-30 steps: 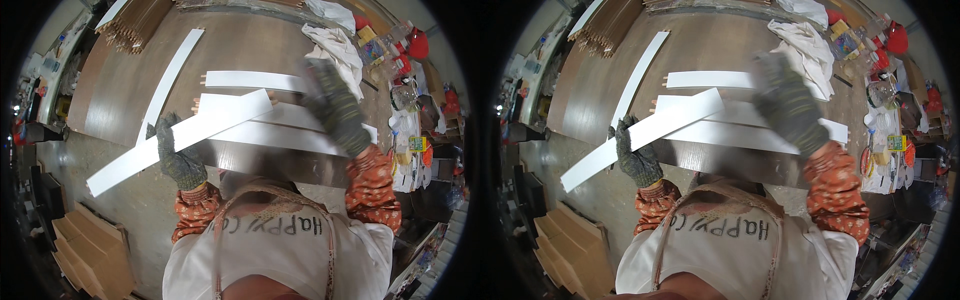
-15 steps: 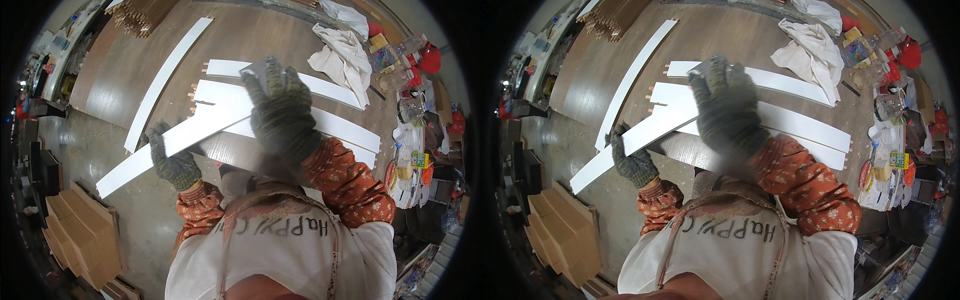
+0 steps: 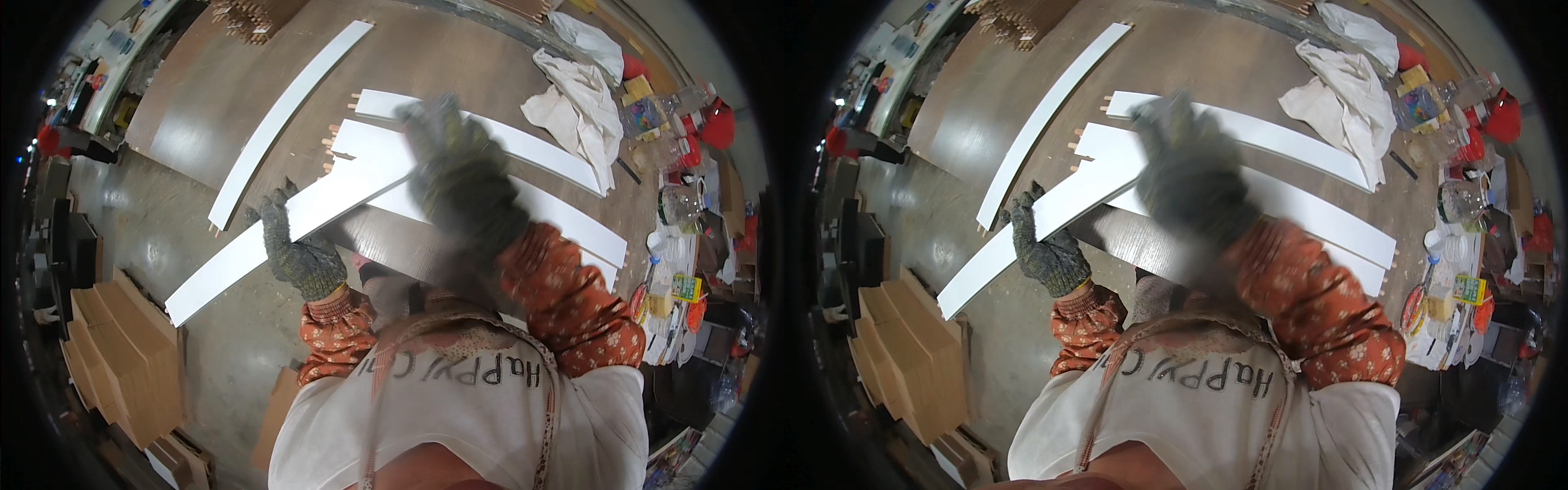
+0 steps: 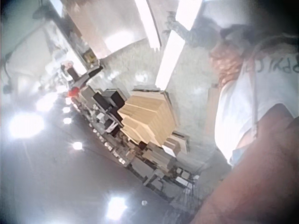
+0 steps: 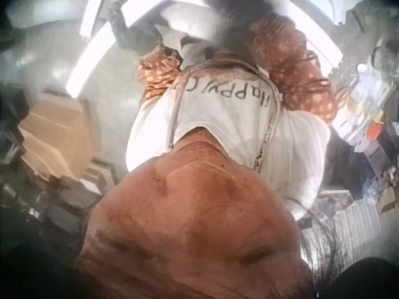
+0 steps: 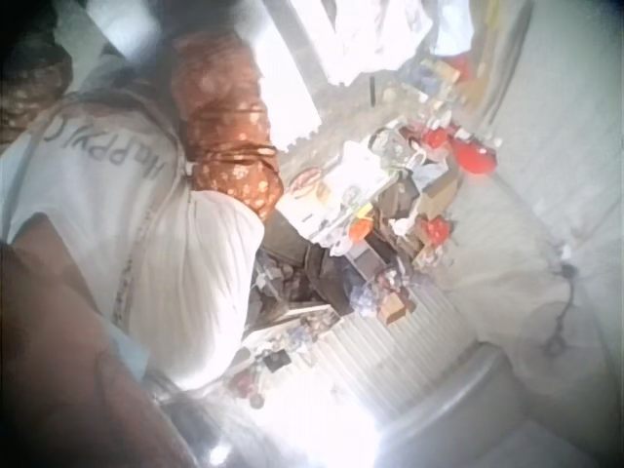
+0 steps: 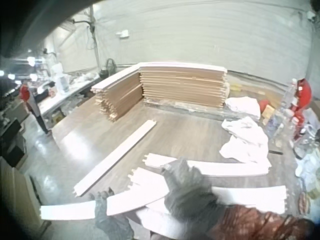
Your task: The person wipes down white wooden furniture components using a white cloth, turning the pieces over to clean all sides and stacking them on a workbench.
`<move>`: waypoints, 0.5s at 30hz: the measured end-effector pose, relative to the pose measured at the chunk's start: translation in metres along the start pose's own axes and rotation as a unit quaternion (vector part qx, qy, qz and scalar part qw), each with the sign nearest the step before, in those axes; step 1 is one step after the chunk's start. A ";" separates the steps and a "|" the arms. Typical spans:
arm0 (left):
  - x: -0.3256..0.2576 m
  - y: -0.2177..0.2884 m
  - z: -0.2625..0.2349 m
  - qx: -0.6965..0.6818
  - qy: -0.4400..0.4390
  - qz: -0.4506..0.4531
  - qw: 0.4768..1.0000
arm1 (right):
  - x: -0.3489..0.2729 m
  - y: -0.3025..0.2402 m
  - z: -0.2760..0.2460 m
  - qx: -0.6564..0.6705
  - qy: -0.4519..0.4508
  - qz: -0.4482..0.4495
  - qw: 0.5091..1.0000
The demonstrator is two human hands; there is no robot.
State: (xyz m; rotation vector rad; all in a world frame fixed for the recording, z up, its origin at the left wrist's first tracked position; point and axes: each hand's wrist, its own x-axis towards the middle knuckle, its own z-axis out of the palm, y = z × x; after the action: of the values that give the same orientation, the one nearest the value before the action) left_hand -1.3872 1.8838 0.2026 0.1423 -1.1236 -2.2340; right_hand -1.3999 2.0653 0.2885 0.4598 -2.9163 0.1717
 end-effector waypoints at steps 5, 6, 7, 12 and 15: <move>-0.006 -0.006 -0.013 0.228 -0.041 0.129 0.964 | 0.009 0.018 0.016 -0.075 0.091 -0.102 0.988; -0.008 -0.004 -0.009 0.150 -0.006 0.072 0.986 | 0.017 0.043 0.021 -0.110 0.133 -0.128 0.977; -0.007 -0.003 -0.005 0.047 0.015 0.015 0.999 | 0.025 0.056 0.021 -0.017 0.066 -0.001 0.998; -0.010 -0.007 -0.004 0.205 -0.030 0.119 0.971 | 0.007 -0.001 -0.006 0.032 0.033 -0.061 0.997; -0.008 -0.010 -0.009 0.174 -0.050 0.139 0.974 | 0.012 0.010 0.008 0.016 0.051 -0.082 0.995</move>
State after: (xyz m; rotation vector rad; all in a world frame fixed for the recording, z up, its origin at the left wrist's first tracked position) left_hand -1.3828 1.8866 0.1883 0.0136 -1.4864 -1.8031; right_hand -1.4153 2.0702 0.2818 0.6712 -2.7651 0.2119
